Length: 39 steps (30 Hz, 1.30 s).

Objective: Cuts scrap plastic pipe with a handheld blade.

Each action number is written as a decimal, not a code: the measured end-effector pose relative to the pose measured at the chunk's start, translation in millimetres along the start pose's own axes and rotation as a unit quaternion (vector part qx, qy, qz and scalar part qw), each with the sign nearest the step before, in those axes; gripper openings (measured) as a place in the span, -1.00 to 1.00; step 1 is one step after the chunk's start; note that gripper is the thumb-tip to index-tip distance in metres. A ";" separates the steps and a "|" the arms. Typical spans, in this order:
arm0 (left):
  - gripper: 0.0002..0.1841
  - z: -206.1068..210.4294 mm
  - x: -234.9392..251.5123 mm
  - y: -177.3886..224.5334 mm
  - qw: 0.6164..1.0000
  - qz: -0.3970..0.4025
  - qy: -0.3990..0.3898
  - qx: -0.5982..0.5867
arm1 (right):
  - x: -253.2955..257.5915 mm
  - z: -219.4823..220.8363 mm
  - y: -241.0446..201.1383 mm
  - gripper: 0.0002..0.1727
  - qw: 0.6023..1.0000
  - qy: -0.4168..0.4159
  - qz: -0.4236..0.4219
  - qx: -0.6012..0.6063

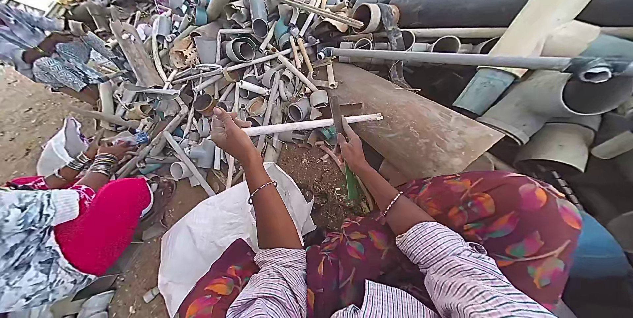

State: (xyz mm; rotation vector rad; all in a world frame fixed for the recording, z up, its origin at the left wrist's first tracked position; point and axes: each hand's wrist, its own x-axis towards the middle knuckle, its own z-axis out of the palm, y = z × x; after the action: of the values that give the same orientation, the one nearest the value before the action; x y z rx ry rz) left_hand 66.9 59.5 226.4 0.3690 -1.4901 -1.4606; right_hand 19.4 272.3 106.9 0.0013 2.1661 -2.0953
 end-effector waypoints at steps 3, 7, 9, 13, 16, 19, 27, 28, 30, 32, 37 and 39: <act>-0.67 0.9 2.0 4.2 0.998 -0.021 -0.020 0.056 | 32.4 -29.0 12.5 -0.36 0.980 0.132 0.124 0.077; -0.58 -3.1 5.1 -1.7 0.993 -0.018 -0.042 0.105 | 3.8 2.4 1.0 -0.38 0.999 0.014 0.027 0.016; -0.56 -6.0 4.9 -4.1 0.991 -0.027 -0.048 0.123 | -24.2 24.2 -19.8 -0.39 0.993 -0.086 -0.050 -0.058; -0.64 -10.8 9.2 -1.9 0.983 -0.059 -0.077 0.154 | -1.6 13.4 2.0 -0.38 0.999 0.000 -0.028 -0.016; -0.61 -13.7 11.5 3.3 0.978 -0.072 -0.111 0.160 | 31.6 -19.1 15.0 -0.35 0.983 0.133 0.104 0.075; -0.55 -18.3 14.9 8.0 0.975 -0.096 -0.151 0.132 | 17.5 -4.2 11.0 -0.37 0.993 0.082 0.066 0.049; -0.65 -30.3 10.5 19.4 0.961 -0.134 -0.205 0.131 | 11.4 4.0 3.7 -0.39 0.997 0.066 0.028 0.031; -0.65 -33.3 7.4 20.7 0.959 -0.132 -0.210 0.136 | 25.4 -9.0 8.6 -0.37 0.989 0.113 0.075 0.054; -0.65 -36.4 6.6 20.1 0.957 -0.125 -0.216 0.147 | 37.2 -19.5 13.9 -0.35 0.982 0.143 0.110 0.054; -0.65 -36.8 9.1 16.0 0.957 -0.126 -0.212 0.154 | 22.1 -2.3 9.1 -0.35 0.991 0.096 0.082 0.034; -0.63 -37.3 7.1 15.0 0.957 -0.134 -0.198 0.165 | -8.4 23.0 -11.4 -0.32 1.000 -0.019 0.005 0.004; -0.63 -35.9 6.2 21.6 0.955 -0.132 -0.204 0.173 | 12.1 6.2 -1.9 -0.31 0.996 0.044 0.044 0.061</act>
State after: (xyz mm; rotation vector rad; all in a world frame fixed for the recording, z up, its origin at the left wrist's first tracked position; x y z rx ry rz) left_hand 100.7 38.5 241.0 0.5138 -2.1090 -1.5451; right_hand 7.9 265.0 107.4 0.2015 2.0408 -2.2114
